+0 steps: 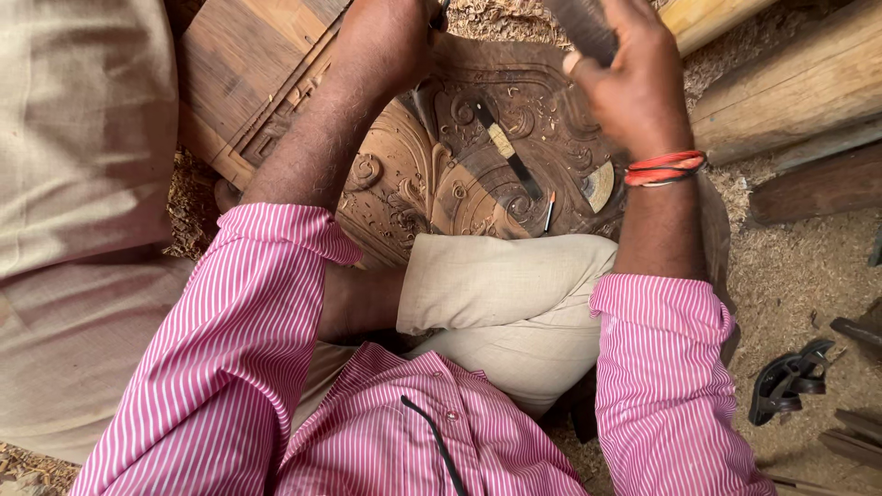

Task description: The person sits cross-legged on the floor and carves intricate floral patterns into a large piece of wood using a chisel and a wooden mallet. They repeatedly strike the chisel to shape the wood and occasionally use a small tool to clear away wood shavings.

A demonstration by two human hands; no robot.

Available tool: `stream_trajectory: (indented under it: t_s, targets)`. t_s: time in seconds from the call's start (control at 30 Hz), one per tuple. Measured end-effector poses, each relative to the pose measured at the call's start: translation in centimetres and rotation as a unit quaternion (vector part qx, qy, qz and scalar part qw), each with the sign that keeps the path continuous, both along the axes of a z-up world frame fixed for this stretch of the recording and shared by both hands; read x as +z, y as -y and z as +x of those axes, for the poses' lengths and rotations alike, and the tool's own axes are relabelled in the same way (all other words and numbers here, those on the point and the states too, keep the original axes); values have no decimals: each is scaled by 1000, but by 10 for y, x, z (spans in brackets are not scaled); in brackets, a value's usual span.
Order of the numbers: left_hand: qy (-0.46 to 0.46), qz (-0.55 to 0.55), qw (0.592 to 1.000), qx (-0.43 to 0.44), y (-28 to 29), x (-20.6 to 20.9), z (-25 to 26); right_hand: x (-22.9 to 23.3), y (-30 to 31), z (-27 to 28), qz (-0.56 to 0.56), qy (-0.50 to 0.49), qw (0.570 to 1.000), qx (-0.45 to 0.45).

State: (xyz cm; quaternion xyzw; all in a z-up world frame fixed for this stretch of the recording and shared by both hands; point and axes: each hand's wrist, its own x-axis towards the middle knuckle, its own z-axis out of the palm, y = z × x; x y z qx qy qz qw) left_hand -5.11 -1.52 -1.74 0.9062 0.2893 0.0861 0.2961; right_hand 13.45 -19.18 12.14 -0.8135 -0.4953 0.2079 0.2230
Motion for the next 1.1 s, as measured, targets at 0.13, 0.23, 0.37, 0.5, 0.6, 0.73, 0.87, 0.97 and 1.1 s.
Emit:
stream_trajectory:
  t_s: [0.13,0.23,0.37,0.5,0.6,0.73,0.87,0.97,1.1]
  targets:
    - [31,-5,999,24,4,-3,-2,-23,-3,4,98,42,992,62]
    - [-3,17,1000,19,0,-2,-2,-10,-7,9,45,165,977,130]
    - [24,37,999,32,4,-14,-4,-5,-10,9,39,24,998,44]
    - [70,39,996,50,7,-30,-4,-11,-20,-5,46,124,990,40]
    - [66,15,995,72,10,-35,-4,5,-15,-6,53,171,976,120]
    - [74,19,992,103,14,-36,-10,-6,-23,-13,58,92,993,40]
    - [48,-14,993,109,14,-33,-10,13,-17,-11,3,223,962,155]
    - [93,0,988,124,15,-36,-11,19,-27,-15,14,114,991,66]
    - [20,-19,992,119,11,-37,-10,13,-35,-25,-35,141,988,56]
